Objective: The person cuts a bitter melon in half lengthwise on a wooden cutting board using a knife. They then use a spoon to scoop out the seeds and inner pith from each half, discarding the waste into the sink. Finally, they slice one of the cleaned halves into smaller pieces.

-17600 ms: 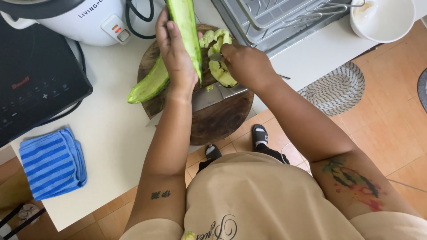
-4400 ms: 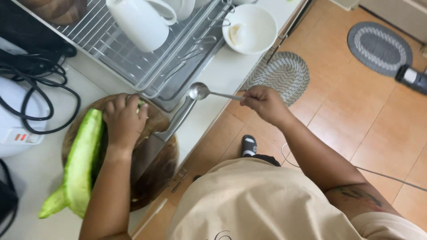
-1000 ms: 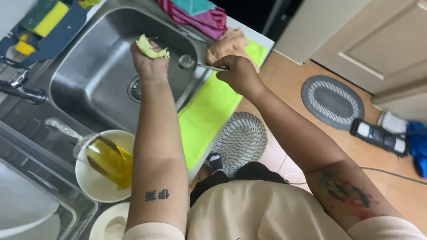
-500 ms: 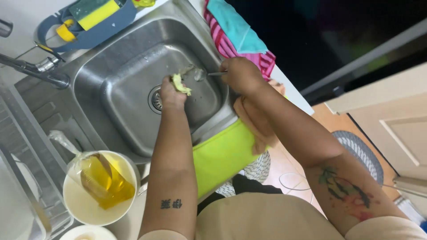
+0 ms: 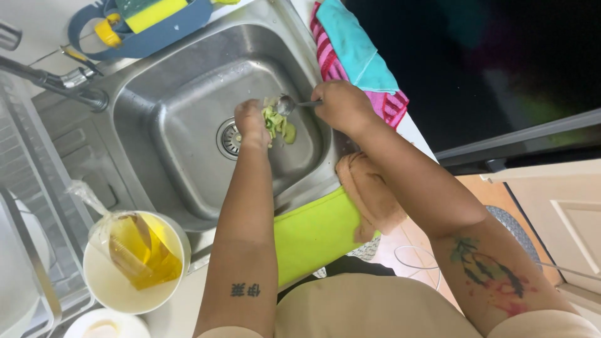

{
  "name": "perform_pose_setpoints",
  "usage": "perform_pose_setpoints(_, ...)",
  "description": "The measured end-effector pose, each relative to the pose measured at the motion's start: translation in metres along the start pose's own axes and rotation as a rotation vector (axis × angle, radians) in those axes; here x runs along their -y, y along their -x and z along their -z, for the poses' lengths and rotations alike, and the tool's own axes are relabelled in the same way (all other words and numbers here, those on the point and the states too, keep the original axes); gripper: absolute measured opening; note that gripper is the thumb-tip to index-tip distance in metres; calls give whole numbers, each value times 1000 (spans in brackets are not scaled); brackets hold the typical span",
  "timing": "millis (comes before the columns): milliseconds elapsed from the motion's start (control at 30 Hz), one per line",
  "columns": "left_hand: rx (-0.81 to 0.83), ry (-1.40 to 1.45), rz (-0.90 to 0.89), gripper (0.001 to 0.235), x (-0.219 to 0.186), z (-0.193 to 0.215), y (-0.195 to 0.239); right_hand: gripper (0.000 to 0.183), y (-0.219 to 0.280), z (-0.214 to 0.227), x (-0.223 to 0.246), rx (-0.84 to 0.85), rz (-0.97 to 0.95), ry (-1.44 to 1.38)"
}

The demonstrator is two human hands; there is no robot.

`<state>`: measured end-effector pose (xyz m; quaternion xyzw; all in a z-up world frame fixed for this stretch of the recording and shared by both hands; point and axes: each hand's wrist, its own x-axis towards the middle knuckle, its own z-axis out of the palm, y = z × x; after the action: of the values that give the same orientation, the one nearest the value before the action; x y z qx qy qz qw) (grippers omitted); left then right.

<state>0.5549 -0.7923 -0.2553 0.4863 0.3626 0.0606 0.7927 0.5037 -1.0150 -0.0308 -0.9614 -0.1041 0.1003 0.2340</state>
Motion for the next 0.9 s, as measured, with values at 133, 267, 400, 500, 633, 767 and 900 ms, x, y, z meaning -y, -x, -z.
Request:
perform_pose_setpoints(133,-121,-157,-112,25,-22,8,19,25,-3,-11,-4,7,67,9)
perform_pose_setpoints(267,-67,-266,-156,18,-8,29,4,24,-1,-12,-3,107,189,20)
perform_pose_setpoints(400,-18,-448,-227,19,-34,29,44,25,2,-14,4,221,231,134)
perform_pose_setpoints(500,11,-503,-237,19,-40,34,59,20,11,-11,14,234,240,273)
perform_pose_setpoints(633,18,-506,-289,21,-46,41,73,21,13,-15,15,189,349,526)
perform_pose_setpoints(767,26,-471,-289,24,-51,55,93,19,18,-14,18,82,390,505)
perform_pose_setpoints(900,84,-525,-259,21,-45,73,104,13,25,-18,20,-103,450,324)
